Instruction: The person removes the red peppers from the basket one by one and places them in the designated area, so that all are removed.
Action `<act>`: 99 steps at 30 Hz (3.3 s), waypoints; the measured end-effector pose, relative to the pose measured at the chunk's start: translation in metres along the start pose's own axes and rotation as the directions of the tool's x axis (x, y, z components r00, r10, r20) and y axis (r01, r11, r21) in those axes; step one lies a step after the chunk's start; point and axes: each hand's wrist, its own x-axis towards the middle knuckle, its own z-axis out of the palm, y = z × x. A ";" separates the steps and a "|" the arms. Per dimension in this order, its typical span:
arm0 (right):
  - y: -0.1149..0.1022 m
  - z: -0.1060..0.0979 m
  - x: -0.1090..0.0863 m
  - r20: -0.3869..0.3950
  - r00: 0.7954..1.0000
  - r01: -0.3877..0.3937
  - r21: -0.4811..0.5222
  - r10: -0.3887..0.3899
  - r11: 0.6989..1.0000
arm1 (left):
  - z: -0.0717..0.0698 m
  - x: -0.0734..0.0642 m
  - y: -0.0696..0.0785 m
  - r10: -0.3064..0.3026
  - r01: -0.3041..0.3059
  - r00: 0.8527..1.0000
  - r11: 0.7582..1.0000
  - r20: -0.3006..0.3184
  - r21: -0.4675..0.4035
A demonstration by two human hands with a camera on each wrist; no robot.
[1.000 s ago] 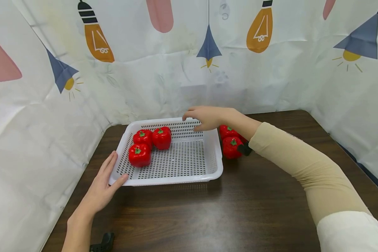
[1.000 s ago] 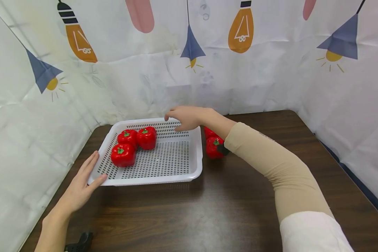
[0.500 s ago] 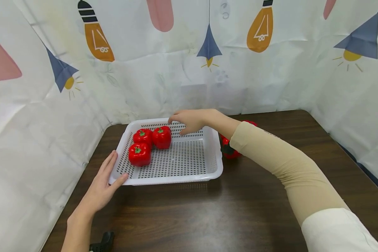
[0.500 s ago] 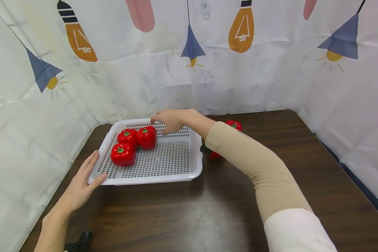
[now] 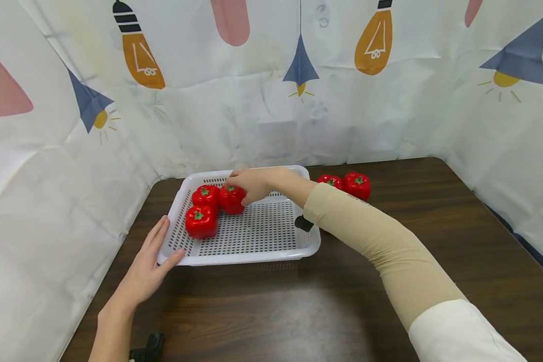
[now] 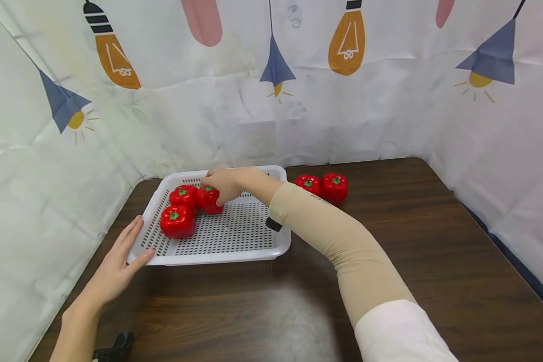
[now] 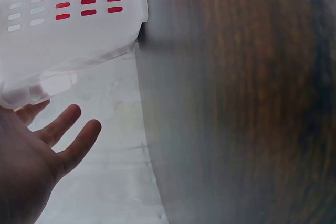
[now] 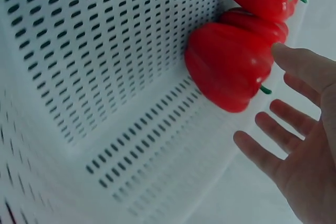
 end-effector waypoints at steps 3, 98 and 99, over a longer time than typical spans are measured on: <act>0.000 0.003 0.005 -0.009 1.000 -0.008 -0.008 0.008 1.000 | 0.000 0.001 0.000 0.001 -0.001 1.000 1.000 -0.002 -0.001; 0.006 -0.010 -0.040 -0.020 0.999 0.042 0.101 -0.040 0.994 | 0.001 0.000 0.000 0.000 0.000 1.000 1.000 -0.012 0.020; 0.007 -0.012 -0.042 -0.019 0.999 0.042 0.097 -0.040 0.994 | 0.001 0.000 0.000 -0.001 0.001 1.000 1.000 -0.011 0.022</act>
